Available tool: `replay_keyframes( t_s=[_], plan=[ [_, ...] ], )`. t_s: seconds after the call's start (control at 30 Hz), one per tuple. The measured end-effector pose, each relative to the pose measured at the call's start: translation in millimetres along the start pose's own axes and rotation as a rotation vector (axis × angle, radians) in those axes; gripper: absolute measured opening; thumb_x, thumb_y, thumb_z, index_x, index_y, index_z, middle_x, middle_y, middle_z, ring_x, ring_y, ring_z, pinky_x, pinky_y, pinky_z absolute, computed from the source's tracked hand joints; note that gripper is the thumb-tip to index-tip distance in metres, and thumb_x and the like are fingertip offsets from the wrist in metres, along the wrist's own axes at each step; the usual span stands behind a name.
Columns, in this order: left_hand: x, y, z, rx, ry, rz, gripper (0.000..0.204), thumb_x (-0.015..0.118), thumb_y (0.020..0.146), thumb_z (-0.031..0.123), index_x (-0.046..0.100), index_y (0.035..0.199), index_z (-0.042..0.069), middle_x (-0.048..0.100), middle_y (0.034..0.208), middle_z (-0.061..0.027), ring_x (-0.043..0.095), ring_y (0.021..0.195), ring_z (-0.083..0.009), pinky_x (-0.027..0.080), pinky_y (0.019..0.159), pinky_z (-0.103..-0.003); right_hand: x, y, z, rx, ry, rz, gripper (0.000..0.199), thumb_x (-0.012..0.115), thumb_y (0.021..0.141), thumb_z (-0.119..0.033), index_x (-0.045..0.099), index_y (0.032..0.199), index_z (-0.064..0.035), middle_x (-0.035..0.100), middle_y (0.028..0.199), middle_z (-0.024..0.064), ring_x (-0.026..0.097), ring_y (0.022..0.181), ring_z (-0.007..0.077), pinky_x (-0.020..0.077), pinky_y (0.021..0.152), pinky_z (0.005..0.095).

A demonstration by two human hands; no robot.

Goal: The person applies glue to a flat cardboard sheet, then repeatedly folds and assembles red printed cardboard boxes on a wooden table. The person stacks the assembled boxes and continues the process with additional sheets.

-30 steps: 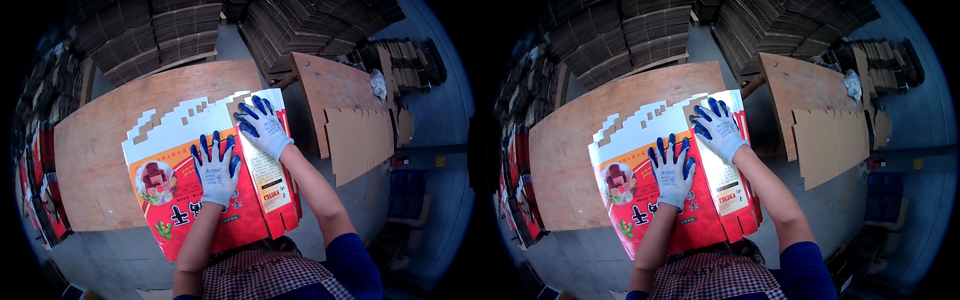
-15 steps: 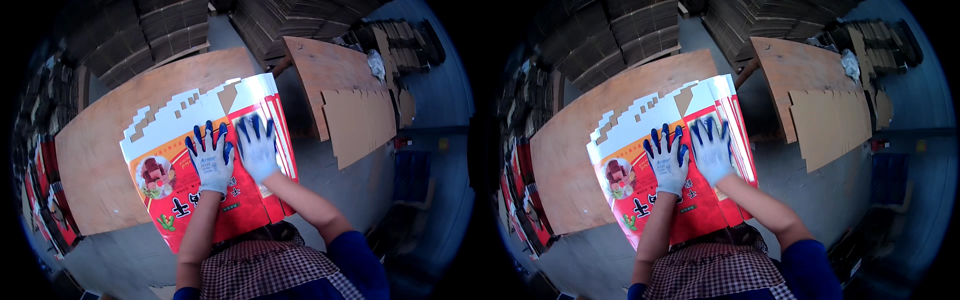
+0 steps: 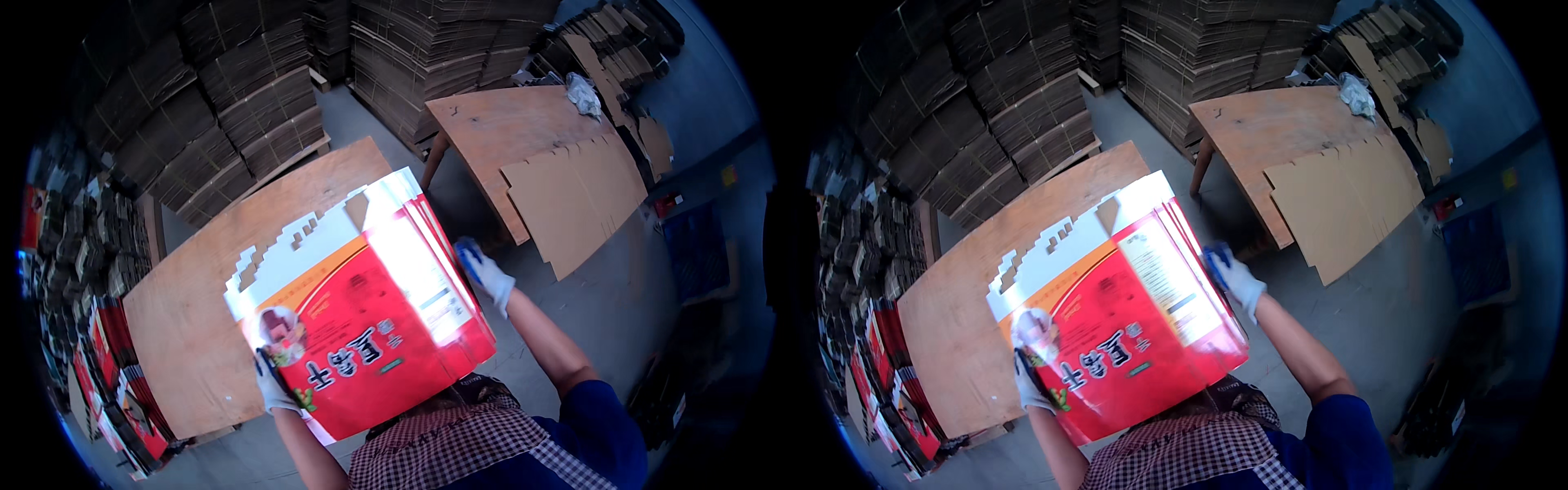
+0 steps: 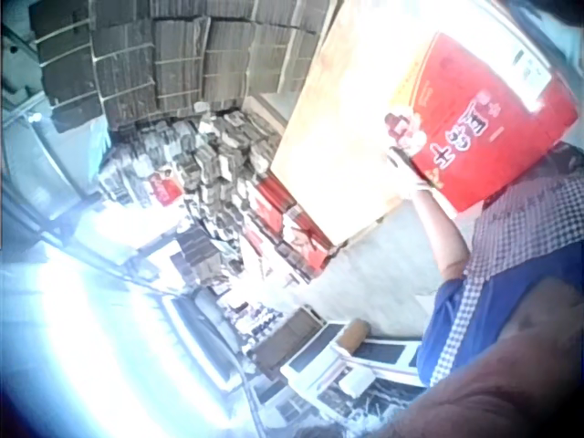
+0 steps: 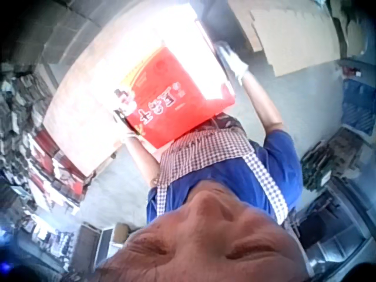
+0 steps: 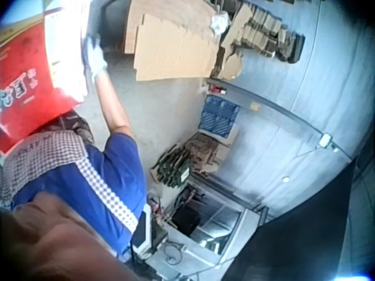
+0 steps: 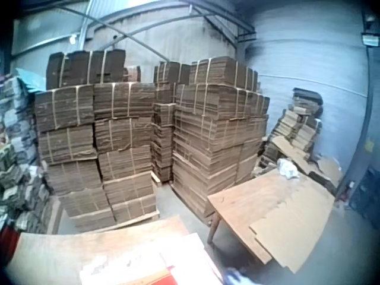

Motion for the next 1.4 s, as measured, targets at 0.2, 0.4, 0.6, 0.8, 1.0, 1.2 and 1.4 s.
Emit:
replay_keyframes(
  t_s=[0.2,0.4,0.6,0.8,1.0,1.2,1.4],
  plan=[
    [88.9,-22.0,75.0,0.123,0.758,0.063,0.082,0.066,0.092,0.053,0.04,0.153,0.005,0.056,0.142,-0.0258,0.056,0.129,-0.0379,0.044,0.104,-0.043,15.4,12.3,-18.0,0.132,0.3,-0.124,0.065,0.071,0.094,-0.04,0.05,0.144,-0.005,0.068,0.125,0.0164,0.069,0.105,0.0205,0.054,0.088,0.03],
    [105.2,-36.5,88.2,0.593,1.155,0.309,0.078,0.065,0.094,0.046,0.038,0.154,0.004,0.039,0.158,-0.022,0.037,0.145,-0.0384,0.031,0.116,-0.048,-10.7,44.4,56.6,-0.185,0.09,-0.068,0.075,0.061,0.095,-0.054,0.042,0.151,-0.0085,0.058,0.14,0.0226,0.057,0.13,0.0339,0.0443,0.108,0.0373],
    [168.1,-93.2,99.8,0.912,1.317,-0.034,0.071,0.06,0.094,0.033,0.036,0.157,0.014,0.03,0.163,-0.0203,0.026,0.149,-0.0422,0.016,0.122,-0.058,-193.6,68.5,146.0,0.35,-0.765,0.358,0.115,0.067,0.078,-0.073,0.023,0.158,-0.0016,0.026,0.163,0.0218,0.027,0.149,0.0409,0.023,0.12,0.0568],
    [166.8,-85.2,95.7,0.858,1.397,-0.01,0.063,0.054,0.099,0.036,0.042,0.152,0.004,0.034,0.161,-0.0189,0.026,0.15,-0.0368,0.011,0.124,-0.055,-172.4,42.6,207.0,0.477,-0.958,0.105,0.127,0.079,0.072,-0.065,0.012,0.161,-0.0034,0.027,0.162,0.0211,0.031,0.148,0.0404,0.0333,0.116,0.0537],
    [154.8,-76.4,90.4,0.91,1.401,0.036,0.061,0.053,0.101,0.038,0.042,0.153,0.008,0.033,0.161,-0.0184,0.028,0.149,-0.04,0.017,0.122,-0.056,-160.7,23.4,194.5,0.435,-1.163,0.131,0.124,0.081,0.075,-0.056,0.008,0.162,-0.0051,0.013,0.168,0.017,0.026,0.15,0.0402,0.032,0.115,0.0599],
    [199.9,-127.8,126.0,0.912,1.366,-0.131,0.063,0.052,0.1,0.042,0.045,0.15,0.003,0.034,0.162,-0.0185,0.029,0.149,-0.0377,0.018,0.122,-0.053,-199.6,95.4,258.4,0.378,-0.609,0.304,0.127,0.08,0.075,-0.052,0.002,0.161,-0.0036,0.005,0.168,0.0194,0.006,0.156,0.0392,0.0177,0.122,0.0584],
    [211.4,-150.2,130.4,0.903,1.453,-0.103,0.063,0.046,0.104,0.038,0.035,0.155,0.003,0.033,0.163,-0.015,0.03,0.15,-0.0355,0.024,0.121,-0.047,-227.2,129.4,240.9,0.218,-0.323,0.524,0.129,0.082,0.071,-0.052,0.005,0.161,-0.0016,0.002,0.167,0.0242,0.003,0.155,0.0412,0.0153,0.124,0.0533]
  ],
)
Point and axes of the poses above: each hand's wrist, its own y-axis towards the middle knuckle, its own x-axis out of the palm, z = x × y, the point moved 7 cm from there along y, towards the middle knuckle
